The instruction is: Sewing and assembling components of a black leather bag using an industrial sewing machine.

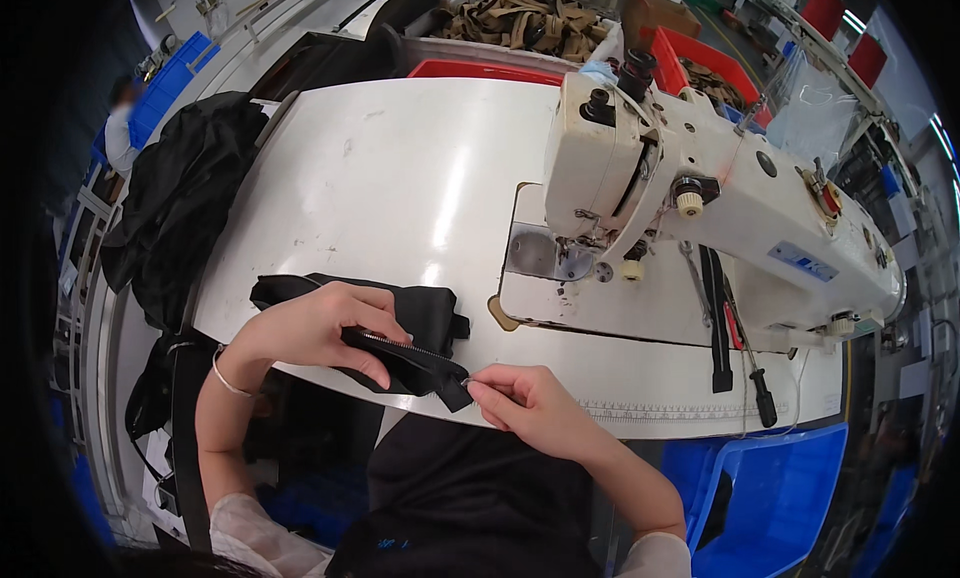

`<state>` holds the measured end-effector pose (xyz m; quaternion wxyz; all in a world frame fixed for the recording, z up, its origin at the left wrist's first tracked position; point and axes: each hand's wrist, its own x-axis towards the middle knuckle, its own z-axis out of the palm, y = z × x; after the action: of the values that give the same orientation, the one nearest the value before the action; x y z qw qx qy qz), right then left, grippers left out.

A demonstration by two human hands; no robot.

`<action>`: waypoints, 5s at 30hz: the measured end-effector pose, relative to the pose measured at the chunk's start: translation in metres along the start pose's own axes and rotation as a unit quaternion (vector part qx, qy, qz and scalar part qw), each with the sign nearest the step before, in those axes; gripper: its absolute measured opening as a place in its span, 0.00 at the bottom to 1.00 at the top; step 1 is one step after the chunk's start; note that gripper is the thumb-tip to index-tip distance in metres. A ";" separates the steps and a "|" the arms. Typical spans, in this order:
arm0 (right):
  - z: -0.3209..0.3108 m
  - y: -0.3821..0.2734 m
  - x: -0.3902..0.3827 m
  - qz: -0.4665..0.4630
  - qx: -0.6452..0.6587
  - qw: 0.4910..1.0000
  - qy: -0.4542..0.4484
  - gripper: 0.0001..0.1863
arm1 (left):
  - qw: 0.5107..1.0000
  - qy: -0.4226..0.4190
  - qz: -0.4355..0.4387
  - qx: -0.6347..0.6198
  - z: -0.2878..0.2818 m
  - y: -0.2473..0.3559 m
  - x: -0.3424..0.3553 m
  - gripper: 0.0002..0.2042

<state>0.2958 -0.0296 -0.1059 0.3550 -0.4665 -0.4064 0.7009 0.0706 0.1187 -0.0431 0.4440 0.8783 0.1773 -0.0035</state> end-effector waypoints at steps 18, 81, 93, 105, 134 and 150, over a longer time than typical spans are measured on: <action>0.017 -0.022 -0.020 -0.226 -0.531 0.783 0.234 0.08 | 0.994 0.043 0.038 -0.097 0.004 0.001 0.011 0.08; -0.114 0.016 0.039 -0.356 -0.692 0.607 0.165 0.20 | 0.937 0.286 0.164 0.118 0.018 -0.027 0.192 0.16; -0.121 0.010 0.027 -0.362 -0.777 0.493 0.150 0.17 | 0.949 0.265 0.109 0.132 0.018 -0.027 0.212 0.16; -0.108 0.005 0.012 -0.329 -0.810 0.474 0.106 0.20 | 0.943 0.273 0.065 0.178 0.014 -0.023 0.140 0.15; -0.066 -0.004 0.071 -0.431 -0.549 0.689 0.195 0.19 | 0.936 0.011 0.108 0.336 -0.015 0.034 0.041 0.16; -0.068 -0.008 0.060 -0.328 -0.638 0.673 0.182 0.13 | 0.886 0.119 0.080 0.441 0.041 0.004 0.083 0.09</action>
<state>0.3419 0.0423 -0.1363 0.2453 -0.5345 -0.8087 0.0109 0.1558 0.1094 -0.0783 -0.0149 0.9885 0.1384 0.0585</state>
